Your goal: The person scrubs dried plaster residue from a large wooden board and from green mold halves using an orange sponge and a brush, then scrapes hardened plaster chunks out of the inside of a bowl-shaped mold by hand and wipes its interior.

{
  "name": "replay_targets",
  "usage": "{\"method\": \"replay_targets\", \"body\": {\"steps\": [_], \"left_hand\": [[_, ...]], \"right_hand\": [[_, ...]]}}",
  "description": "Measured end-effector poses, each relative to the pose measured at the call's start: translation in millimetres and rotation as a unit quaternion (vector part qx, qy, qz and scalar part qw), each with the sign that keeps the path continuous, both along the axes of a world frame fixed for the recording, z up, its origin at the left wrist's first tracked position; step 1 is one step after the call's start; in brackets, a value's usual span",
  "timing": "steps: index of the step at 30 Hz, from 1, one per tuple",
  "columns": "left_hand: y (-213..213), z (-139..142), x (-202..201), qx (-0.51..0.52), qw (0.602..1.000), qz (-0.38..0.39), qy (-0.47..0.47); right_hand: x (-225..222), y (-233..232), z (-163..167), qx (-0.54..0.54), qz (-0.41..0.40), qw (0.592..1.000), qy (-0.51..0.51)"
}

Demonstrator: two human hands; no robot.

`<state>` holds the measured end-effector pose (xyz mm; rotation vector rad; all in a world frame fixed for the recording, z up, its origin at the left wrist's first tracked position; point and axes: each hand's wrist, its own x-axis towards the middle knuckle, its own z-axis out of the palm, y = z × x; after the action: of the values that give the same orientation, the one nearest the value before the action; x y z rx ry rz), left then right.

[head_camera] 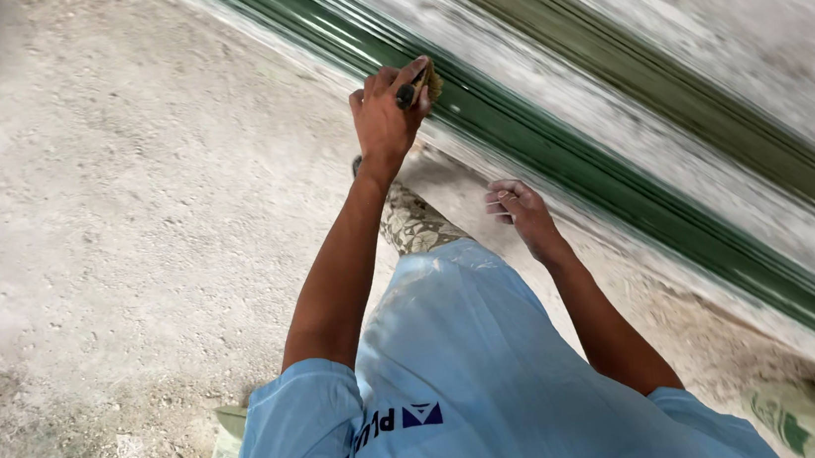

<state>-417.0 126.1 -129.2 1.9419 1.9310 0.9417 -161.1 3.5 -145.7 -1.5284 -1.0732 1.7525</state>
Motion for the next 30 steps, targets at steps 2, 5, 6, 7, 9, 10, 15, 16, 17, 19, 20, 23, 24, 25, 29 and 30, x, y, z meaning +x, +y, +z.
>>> {"method": "replay_targets", "body": {"steps": [2, 5, 6, 7, 9, 10, 15, 16, 17, 19, 20, 23, 24, 25, 29, 30], "left_hand": [[26.0, -4.0, -44.8, 0.014, 1.0, -0.001, 0.009], [62.7, -7.8, -111.1, -0.014, 0.999, 0.014, 0.025], [77.8, -5.7, -132.1, -0.019, 0.999, 0.019, 0.031], [91.7, -4.6, -154.3, -0.013, 0.999, 0.025, 0.037], [114.9, -1.5, -193.5, -0.006, 0.998, 0.036, 0.047], [125.9, -0.8, -212.6, -0.015, 0.998, 0.045, 0.04], [173.5, 1.4, -304.3, -0.037, 0.997, 0.062, 0.011], [183.1, 0.3, -322.4, -0.042, 0.997, 0.058, 0.005], [193.6, -0.8, -341.2, -0.047, 0.997, 0.054, 0.001], [214.3, -1.4, -378.3, -0.053, 0.997, 0.052, 0.006], [225.5, -0.4, -397.4, -0.054, 0.997, 0.052, 0.016], [253.9, 8.3, -454.4, -0.037, 0.998, 0.043, -0.003], [262.5, 12.4, -472.8, -0.03, 0.999, 0.037, -0.019], [270.9, 16.2, -490.8, -0.03, 0.999, 0.037, -0.017], [308.1, 25.7, -561.0, 0.012, 0.999, 0.036, -0.005], [317.6, 25.6, -575.7, 0.032, 0.999, 0.032, -0.001]], "right_hand": [[-42.8, 38.7, -6.5, 0.01, 0.023, 1.0, 0.013], [-119.7, 90.2, -7.1, 0.003, 0.062, 0.997, 0.037], [-145.9, 113.4, -3.1, -0.001, 0.073, 0.997, 0.037], [-166.9, 127.4, -2.9, -0.013, 0.083, 0.996, 0.034], [-206.9, 153.0, 0.1, 0.025, 0.133, 0.99, 0.029], [-223.1, 168.3, 3.2, 0.048, 0.157, 0.986, 0.025], [-283.9, 235.2, 8.0, 0.076, 0.176, 0.981, 0.019], [-293.5, 242.6, 6.5, 0.108, 0.179, 0.978, 0.01], [-304.1, 249.6, 4.3, 0.097, 0.163, 0.982, 0.002], [-328.7, 263.1, 1.0, 0.076, 0.128, 0.989, -0.012], [-343.9, 268.8, -0.4, 0.065, 0.113, 0.991, 0.0], [-399.7, 290.6, 1.8, 0.023, 0.073, 0.997, 0.015], [-415.0, 293.4, 2.5, -0.004, 0.064, 0.998, 0.001], [-429.0, 293.3, 4.9, -0.035, 0.055, 0.998, -0.014], [-476.5, 307.6, 13.5, 0.028, 0.079, 0.996, -0.039], [-481.5, 309.0, 15.6, 0.042, 0.079, 0.995, -0.043]]}}
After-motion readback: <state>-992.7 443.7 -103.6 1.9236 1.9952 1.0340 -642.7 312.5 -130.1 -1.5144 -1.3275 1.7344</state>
